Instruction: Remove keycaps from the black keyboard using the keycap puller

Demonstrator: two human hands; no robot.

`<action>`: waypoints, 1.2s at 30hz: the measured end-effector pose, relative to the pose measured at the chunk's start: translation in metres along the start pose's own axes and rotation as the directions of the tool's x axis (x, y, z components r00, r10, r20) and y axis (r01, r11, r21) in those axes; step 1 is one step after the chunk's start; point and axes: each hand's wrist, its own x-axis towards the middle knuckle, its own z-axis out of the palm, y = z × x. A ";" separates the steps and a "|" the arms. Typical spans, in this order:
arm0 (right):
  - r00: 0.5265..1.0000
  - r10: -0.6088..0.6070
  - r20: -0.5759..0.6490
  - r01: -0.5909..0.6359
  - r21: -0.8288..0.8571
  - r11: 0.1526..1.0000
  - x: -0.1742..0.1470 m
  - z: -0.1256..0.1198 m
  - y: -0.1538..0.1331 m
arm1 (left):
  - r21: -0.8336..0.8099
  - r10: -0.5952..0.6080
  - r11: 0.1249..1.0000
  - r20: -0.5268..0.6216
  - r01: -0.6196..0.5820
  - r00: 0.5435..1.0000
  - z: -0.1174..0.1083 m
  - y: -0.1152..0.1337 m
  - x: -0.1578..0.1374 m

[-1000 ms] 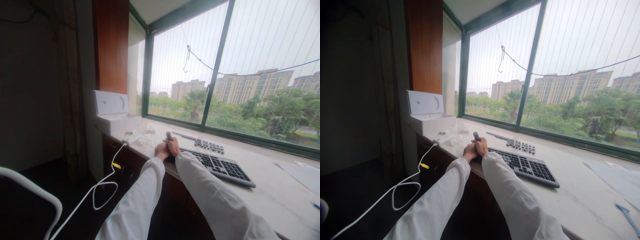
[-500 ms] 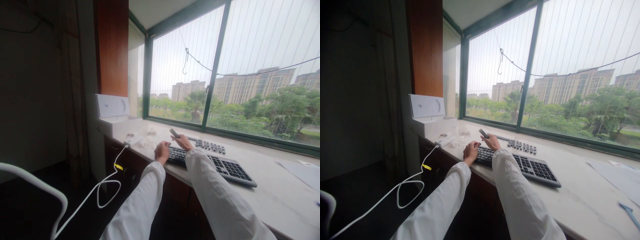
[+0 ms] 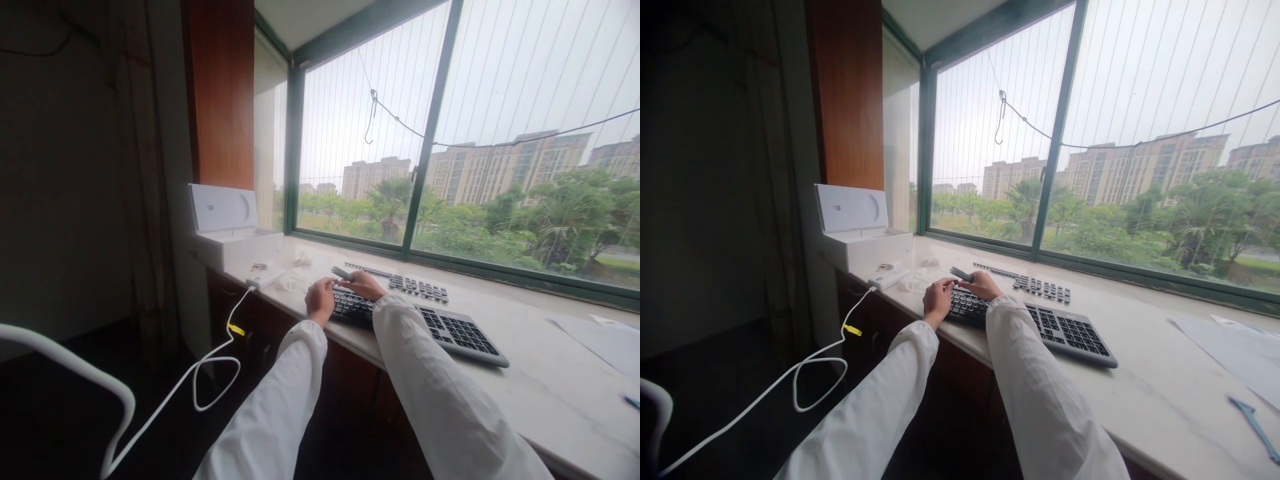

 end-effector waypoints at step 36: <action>0.944 0.283 -0.168 -0.310 -0.745 0.590 -0.120 -0.169 0.097 | -0.001 -0.005 1.000 -0.039 0.005 0.999 0.001 0.001 -0.003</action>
